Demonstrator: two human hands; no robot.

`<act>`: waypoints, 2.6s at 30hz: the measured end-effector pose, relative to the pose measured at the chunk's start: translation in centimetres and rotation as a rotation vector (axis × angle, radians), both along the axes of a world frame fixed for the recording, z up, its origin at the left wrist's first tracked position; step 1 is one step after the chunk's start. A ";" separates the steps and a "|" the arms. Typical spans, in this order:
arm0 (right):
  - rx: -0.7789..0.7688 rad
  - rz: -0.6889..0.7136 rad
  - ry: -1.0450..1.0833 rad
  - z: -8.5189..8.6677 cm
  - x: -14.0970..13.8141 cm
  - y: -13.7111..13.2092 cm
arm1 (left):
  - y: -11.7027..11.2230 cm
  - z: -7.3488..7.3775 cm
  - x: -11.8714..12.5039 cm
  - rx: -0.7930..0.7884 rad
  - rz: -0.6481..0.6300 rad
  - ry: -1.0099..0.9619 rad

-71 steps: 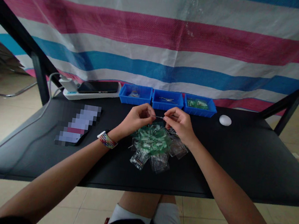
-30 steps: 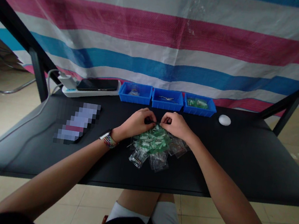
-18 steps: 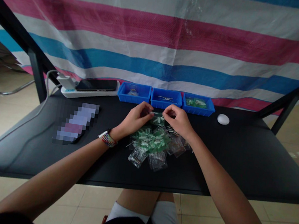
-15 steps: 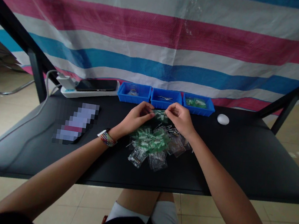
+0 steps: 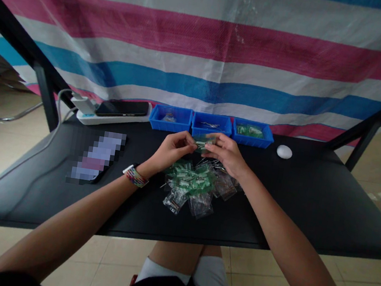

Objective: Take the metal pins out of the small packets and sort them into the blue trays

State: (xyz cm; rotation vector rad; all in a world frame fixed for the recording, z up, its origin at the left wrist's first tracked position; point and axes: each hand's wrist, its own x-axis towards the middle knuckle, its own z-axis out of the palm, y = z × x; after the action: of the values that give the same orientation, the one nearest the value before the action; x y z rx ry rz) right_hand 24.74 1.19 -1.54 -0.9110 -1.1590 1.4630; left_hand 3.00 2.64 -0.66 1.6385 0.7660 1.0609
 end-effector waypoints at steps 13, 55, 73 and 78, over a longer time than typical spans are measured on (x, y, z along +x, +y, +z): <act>0.209 -0.130 -0.115 0.4 -0.4 -0.5 | 0.3 -0.1 -0.6 -0.058 0.027 0.030; 0.009 0.011 -0.026 0.1 -0.7 -0.8 | -0.3 0.7 -0.1 -0.035 0.072 0.036; 0.233 -0.073 -0.203 0.2 -0.7 -1.4 | 0.3 -0.3 -0.4 -0.281 -0.083 0.042; 0.224 -0.057 -0.210 0.0 -0.7 -1.3 | 0.1 -0.1 -0.2 -0.313 -0.065 -0.026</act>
State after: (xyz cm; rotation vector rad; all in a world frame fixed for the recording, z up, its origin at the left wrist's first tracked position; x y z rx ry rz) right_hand 24.03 -0.14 -1.53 -0.9478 -1.4080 1.1849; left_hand 2.77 2.77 -0.73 1.3708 0.8113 0.8661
